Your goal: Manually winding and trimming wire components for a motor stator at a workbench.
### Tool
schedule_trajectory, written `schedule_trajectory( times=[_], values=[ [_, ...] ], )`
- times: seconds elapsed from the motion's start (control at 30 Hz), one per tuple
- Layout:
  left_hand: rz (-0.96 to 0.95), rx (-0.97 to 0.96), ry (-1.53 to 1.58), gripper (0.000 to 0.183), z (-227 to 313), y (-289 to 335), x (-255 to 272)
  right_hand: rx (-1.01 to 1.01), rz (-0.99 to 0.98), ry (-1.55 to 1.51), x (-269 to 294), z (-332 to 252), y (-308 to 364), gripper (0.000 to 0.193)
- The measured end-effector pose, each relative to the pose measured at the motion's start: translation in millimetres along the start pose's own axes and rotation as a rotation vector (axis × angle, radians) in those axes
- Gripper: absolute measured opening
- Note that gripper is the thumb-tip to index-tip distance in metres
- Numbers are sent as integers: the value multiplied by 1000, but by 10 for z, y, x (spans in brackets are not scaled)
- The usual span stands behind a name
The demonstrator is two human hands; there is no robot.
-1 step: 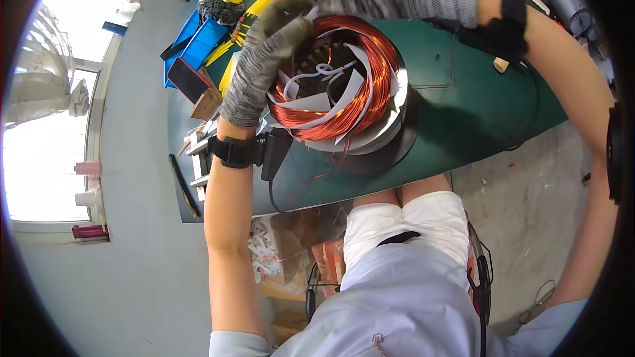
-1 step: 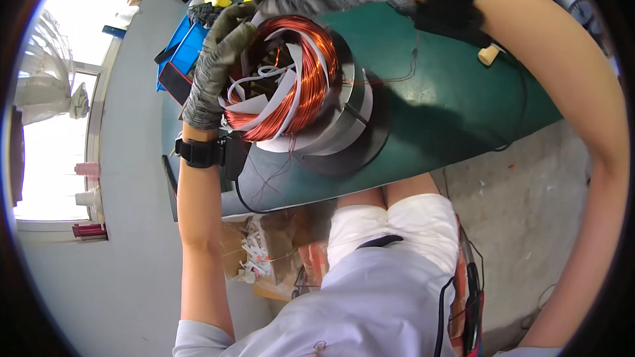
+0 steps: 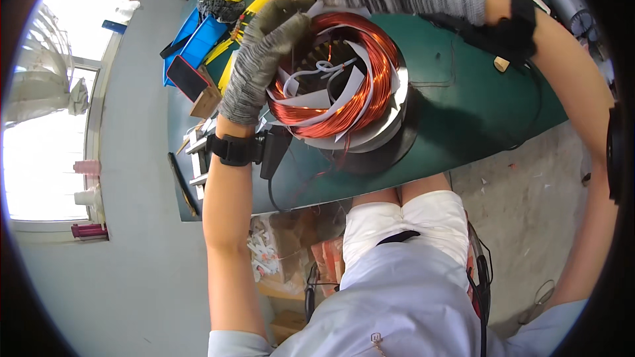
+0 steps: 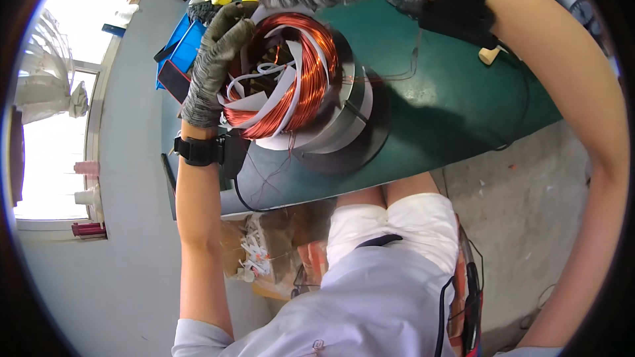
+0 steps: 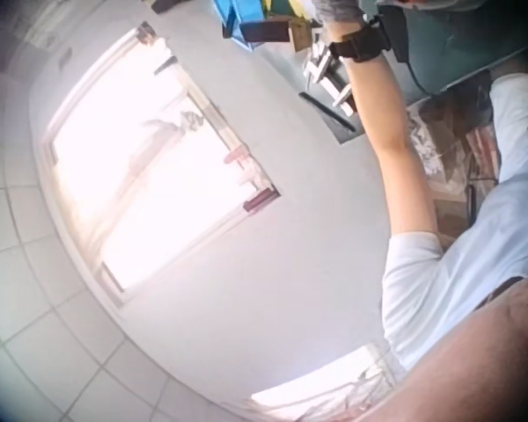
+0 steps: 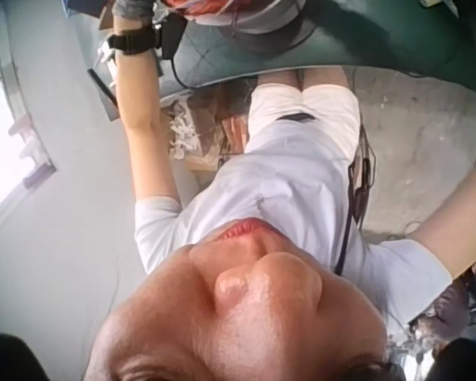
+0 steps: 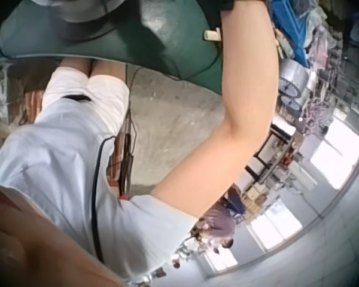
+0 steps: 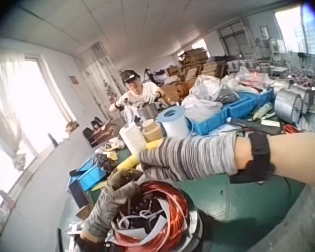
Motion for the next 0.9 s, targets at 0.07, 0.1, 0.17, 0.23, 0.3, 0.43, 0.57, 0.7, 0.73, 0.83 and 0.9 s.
schedule_trajectory(
  times=[0.07, 0.1, 0.17, 0.23, 0.3, 0.43, 0.57, 0.7, 0.73, 0.83, 0.9],
  values=[
    [54, 31, -7, 27, 50, 63, 60, 14, 2, 14, 40, 18, -91, 19],
    [49, 28, 13, 27, 80, 58, 55, -9, -2, 32, 21, -31, -9, 19],
    [-87, -171, -362, 24, 241, 32, -19, -31, -2, 56, 10, -64, -19, 19],
    [-66, -67, -221, 27, 178, -12, -164, -63, 36, 77, 49, -49, 200, 19],
    [-220, -374, -480, 24, 339, 53, -260, -70, 40, 115, 35, -114, 246, 19],
    [-287, -627, -843, 24, 425, 79, -264, -170, 1, 59, -97, 153, 142, 25],
    [-86, -3, -442, 30, 180, -31, -173, -6, 360, -1, -122, 384, 185, 19],
    [-175, -259, -716, 25, 274, 81, -178, -25, 713, 102, -233, 293, 407, 20],
    [-135, -248, -610, 24, 297, 145, -196, 26, 808, 7, -345, 300, 505, 18],
    [-32, -65, -526, 28, 199, 276, -35, 189, 1016, -43, -650, 96, 701, 17],
    [-5, -142, -439, 31, 228, 279, -28, 154, 1069, -30, -762, 32, 864, 19]
  ],
)
Point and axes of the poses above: each hand's wrist, its own y-axis away from the middle knuckle, its own x-axis out of the back of the hand, z = x × y, the point moved 8 cm from there along -y, towards the middle knuckle, and after that the axes turned 9 degrees about y, right-handed, at the moved point
